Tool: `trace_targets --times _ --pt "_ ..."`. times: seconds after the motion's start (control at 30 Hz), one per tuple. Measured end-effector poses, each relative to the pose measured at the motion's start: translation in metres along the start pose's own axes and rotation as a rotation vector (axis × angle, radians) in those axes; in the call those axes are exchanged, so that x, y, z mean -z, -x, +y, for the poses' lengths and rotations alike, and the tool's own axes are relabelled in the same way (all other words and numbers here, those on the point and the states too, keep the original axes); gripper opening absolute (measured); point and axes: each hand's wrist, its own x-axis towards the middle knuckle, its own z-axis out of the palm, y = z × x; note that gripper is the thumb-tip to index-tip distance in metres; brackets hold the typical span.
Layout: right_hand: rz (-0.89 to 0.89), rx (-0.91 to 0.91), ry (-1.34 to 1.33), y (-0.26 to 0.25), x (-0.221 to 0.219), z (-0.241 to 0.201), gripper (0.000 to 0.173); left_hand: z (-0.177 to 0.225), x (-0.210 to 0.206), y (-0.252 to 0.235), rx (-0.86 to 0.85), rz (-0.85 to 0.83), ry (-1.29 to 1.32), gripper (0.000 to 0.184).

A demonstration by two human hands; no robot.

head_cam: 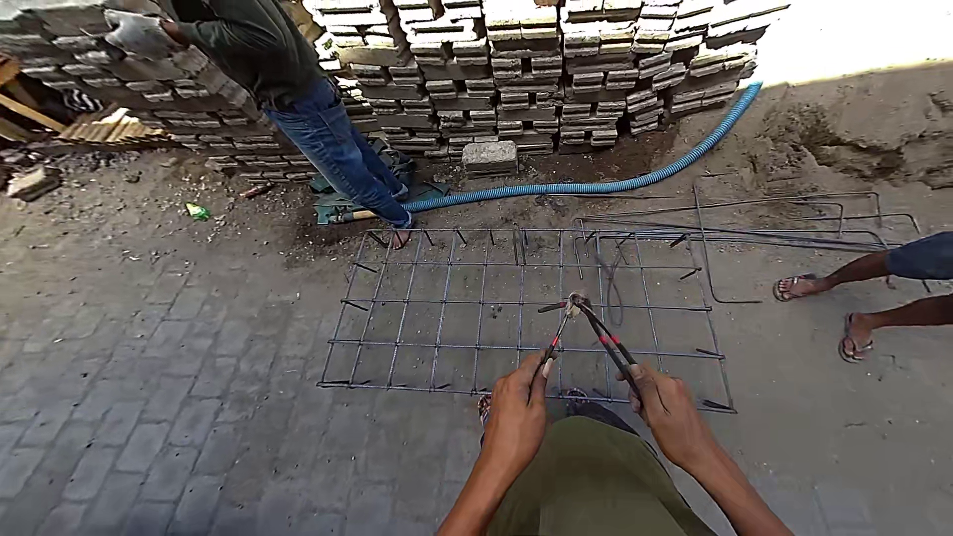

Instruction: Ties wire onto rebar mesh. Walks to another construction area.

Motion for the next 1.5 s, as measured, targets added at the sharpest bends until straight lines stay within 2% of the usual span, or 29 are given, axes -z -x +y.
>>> trace_targets --times 0.03,0.13,0.2,0.23,0.3,0.33,0.37,0.47,0.53,0.57,0.6,0.63,0.67,0.7,0.8,0.87,0.9,0.97,1.0,1.03,1.1,1.17,1.2,1.23,1.3,1.33,1.43,1.5 --pt "-0.013 -0.045 0.003 0.002 0.005 -0.005 0.063 -0.004 -0.001 0.000 -0.002 0.002 -0.014 0.033" --pt "0.175 0.288 -0.281 0.005 0.027 -0.030 0.067 -0.014 -0.001 -0.005 -0.011 0.032 -0.021 0.034" --pt "0.247 0.433 -0.369 0.005 0.023 -0.027 0.065 -0.015 -0.004 -0.001 -0.017 0.052 -0.010 0.034" --pt "0.244 0.418 -0.312 0.002 0.014 -0.014 0.064 -0.013 -0.003 -0.001 -0.037 0.071 -0.010 0.034" --pt "0.078 0.154 -0.046 -0.001 0.004 0.008 0.060 -0.011 -0.003 0.001 -0.056 0.073 -0.038 0.034" --pt "0.002 0.021 0.028 -0.001 0.004 0.007 0.062 -0.013 -0.003 0.002 -0.038 0.044 -0.049 0.034" --pt "0.005 -0.004 0.017 0.000 0.008 0.001 0.065 -0.016 -0.005 0.002 -0.026 0.035 -0.057 0.034" --pt "0.206 0.339 -0.316 0.002 0.024 -0.028 0.069 -0.023 -0.006 -0.002 -0.004 0.044 -0.066 0.034" --pt "0.275 0.442 -0.399 0.003 0.014 -0.021 0.068 -0.022 -0.009 0.003 -0.020 0.065 -0.067 0.035" --pt "0.267 0.388 -0.324 0.003 0.003 -0.006 0.067 -0.021 -0.008 0.002 -0.047 0.087 -0.072 0.035" --pt "0.189 0.253 -0.176 0.003 -0.004 0.007 0.066 -0.021 -0.006 0.002 -0.065 0.100 -0.080 0.034" --pt "0.089 0.059 -0.050 0.001 -0.004 0.010 0.063 -0.020 -0.005 0.002 -0.062 0.096 -0.084 0.034" --pt "0.022 -0.062 0.016 0.002 0.000 0.005 0.063 -0.024 -0.004 0.003 -0.062 0.096 -0.088 0.034" --pt "0.036 -0.039 0.008 0.003 0.007 -0.002 0.064 -0.027 -0.005 0.002 -0.069 0.112 -0.090 0.034" --pt "0.194 0.352 -0.299 0.007 0.020 -0.025 0.067 -0.033 -0.005 0.001 -0.066 0.116 -0.103 0.035" --pt "0.251 0.426 -0.339 0.005 0.004 -0.014 0.063 -0.031 -0.006 0.002 -0.092 0.135 -0.117 0.034" --pt "0.219 0.333 -0.229 0.005 -0.006 -0.001 0.059 -0.029 -0.006 0.002 -0.109 0.147 -0.123 0.035" --pt "0.019 -0.045 -0.030 0.004 -0.008 0.002 0.057 -0.029 -0.004 0.003 -0.080 0.119 -0.123 0.035" --pt "-0.013 -0.112 -0.002 0.006 -0.002 -0.004 0.059 -0.034 -0.006 0.004 -0.072 0.120 -0.126 0.034" --pt "0.038 -0.024 -0.034 0.006 0.005 -0.013 0.062 -0.037 -0.006 0.001 -0.068 0.137 -0.125 0.034" --pt "0.172 0.296 -0.221 0.006 0.014 -0.028 0.067 -0.039 -0.003 -0.004 -0.055 0.139 -0.128 0.036" --pt "0.231 0.439 -0.315 0.010 0.006 -0.022 0.067 -0.038 -0.006 0.004 -0.070 0.139 -0.122 0.036" --pt "0.225 0.419 -0.264 0.007 -0.004 -0.009 0.066 -0.035 -0.005 0.003 -0.103 0.158 -0.120 0.035" --pt "0.160 0.309 -0.120 0.007 -0.011 0.003 0.065 -0.033 -0.005 0.002 -0.132 0.168 -0.126 0.035" --pt "0.023 0.017 0.094 0.006 -0.009 -0.002 0.063 -0.034 -0.007 0.002 -0.135 0.126 -0.128 0.035" --pt "0.030 0.033 0.097 0.008 -0.003 -0.012 0.064 -0.038 -0.010 0.001 -0.136 0.119 -0.121 0.035" --pt "0.181 0.427 -0.238 0.014 0.009 -0.034 0.063 -0.044 -0.011 0.001 -0.137 0.130 -0.117 0.035" --pt "0.247 0.481 -0.316 0.014 -0.002 -0.017 0.058 -0.039 -0.011 0.002 -0.169 0.176 -0.099 0.035"
